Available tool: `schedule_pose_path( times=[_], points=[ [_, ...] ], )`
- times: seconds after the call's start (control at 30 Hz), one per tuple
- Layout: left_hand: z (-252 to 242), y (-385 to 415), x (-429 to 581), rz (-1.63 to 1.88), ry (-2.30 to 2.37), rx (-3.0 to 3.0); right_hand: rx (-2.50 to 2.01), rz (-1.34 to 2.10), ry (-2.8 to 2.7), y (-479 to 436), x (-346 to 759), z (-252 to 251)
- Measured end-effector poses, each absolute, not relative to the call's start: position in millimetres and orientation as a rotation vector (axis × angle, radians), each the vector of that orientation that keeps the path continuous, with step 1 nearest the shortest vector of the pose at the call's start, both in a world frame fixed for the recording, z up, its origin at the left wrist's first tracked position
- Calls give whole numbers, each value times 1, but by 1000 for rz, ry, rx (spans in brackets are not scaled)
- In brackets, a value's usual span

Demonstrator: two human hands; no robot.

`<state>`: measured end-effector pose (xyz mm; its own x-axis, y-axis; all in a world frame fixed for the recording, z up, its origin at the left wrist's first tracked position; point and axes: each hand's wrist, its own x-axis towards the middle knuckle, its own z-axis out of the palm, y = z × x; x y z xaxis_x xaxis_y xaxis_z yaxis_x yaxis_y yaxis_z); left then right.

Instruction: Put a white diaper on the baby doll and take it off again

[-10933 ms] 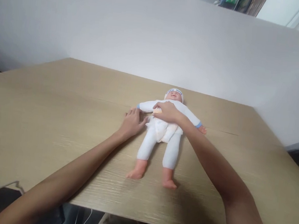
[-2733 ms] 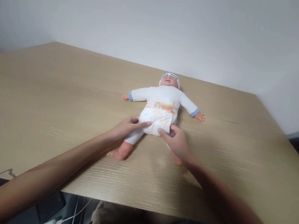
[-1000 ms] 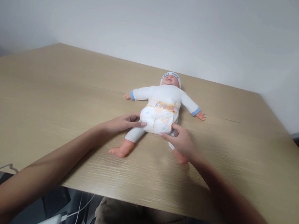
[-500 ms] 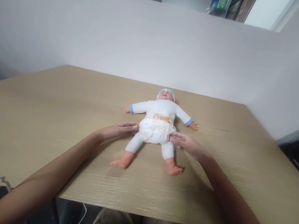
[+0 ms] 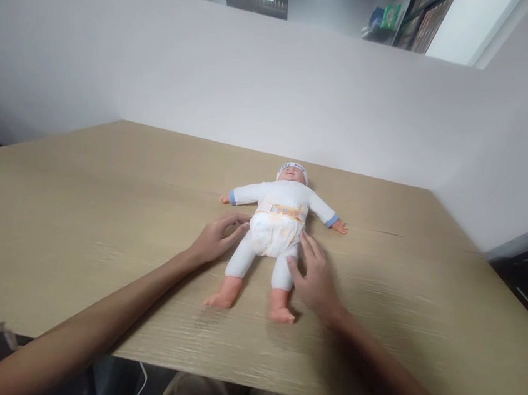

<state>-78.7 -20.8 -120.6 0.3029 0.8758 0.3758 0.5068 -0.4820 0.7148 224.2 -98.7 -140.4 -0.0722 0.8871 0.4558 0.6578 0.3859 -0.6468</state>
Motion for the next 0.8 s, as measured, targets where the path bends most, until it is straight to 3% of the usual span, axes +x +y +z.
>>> schedule_pose_path(
  times=[0.17,0.4,0.57,0.8],
  points=[
    [-126,-11,-86,1081,1384,2162,-1418,252,-1834,-86,240,-158],
    [-134,49,-90,1142,1707,2280,-1547,-113,-1796,3,291,-155],
    [-139,79,-95,942,1765,2280,-1564,54,-1873,42,314,-158],
    [-150,79,-93,879,1746,2229,-1506,200,-1770,24,283,-146]
  ],
)
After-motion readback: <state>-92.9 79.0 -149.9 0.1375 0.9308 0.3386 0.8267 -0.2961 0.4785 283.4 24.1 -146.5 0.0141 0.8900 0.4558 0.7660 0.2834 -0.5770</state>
